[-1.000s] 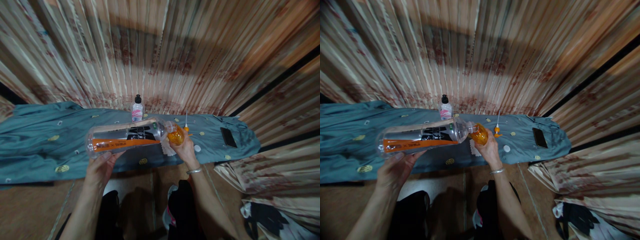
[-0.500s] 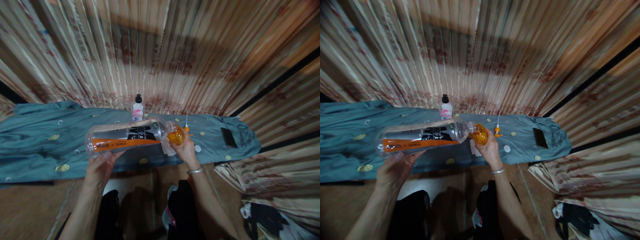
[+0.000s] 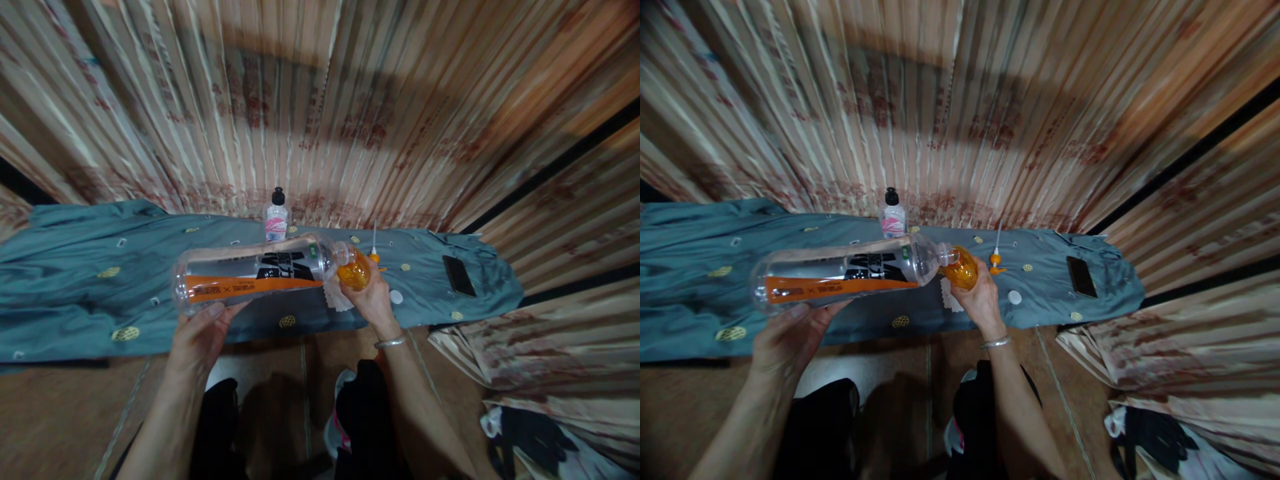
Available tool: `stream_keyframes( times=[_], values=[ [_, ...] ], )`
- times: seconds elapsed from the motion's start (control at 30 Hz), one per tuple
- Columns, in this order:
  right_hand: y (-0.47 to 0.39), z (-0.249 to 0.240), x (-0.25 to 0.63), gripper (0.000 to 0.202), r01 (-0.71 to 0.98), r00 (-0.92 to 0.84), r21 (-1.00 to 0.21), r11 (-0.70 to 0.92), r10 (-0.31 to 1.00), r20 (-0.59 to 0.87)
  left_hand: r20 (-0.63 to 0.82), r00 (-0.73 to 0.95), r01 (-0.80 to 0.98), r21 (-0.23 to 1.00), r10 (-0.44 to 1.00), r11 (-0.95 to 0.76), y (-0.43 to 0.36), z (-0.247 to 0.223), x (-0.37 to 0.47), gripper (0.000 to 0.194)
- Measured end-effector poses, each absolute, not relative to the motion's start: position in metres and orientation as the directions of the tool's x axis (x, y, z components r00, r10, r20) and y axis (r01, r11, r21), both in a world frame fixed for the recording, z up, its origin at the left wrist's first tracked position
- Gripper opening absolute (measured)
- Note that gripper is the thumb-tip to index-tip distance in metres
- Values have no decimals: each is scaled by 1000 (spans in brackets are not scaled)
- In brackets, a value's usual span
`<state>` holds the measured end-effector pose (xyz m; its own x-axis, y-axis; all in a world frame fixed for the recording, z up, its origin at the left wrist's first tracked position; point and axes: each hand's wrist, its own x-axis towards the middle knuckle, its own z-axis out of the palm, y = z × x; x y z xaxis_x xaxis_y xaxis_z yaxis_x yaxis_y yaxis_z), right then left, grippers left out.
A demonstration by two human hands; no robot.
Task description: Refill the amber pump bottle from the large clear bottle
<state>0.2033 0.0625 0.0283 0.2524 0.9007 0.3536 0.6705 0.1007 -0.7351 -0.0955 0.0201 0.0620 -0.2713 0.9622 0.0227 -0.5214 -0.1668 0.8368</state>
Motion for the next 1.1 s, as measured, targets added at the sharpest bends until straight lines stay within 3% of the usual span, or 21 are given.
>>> stream_keyframes(
  times=[0.47,0.7,1.1],
  values=[
    [63,26,204,71,668,247,-736,107,902,355,-18,-266,-527,840,964,-129,20,62,-96,59],
    [64,25,206,72,670,243,-733,115,899,364,1,-268,-532,833,963,-149,21,58,-96,44],
    [65,25,206,73,678,250,-729,95,902,351,0,-260,-552,821,966,-149,22,55,-97,55]
  ],
)
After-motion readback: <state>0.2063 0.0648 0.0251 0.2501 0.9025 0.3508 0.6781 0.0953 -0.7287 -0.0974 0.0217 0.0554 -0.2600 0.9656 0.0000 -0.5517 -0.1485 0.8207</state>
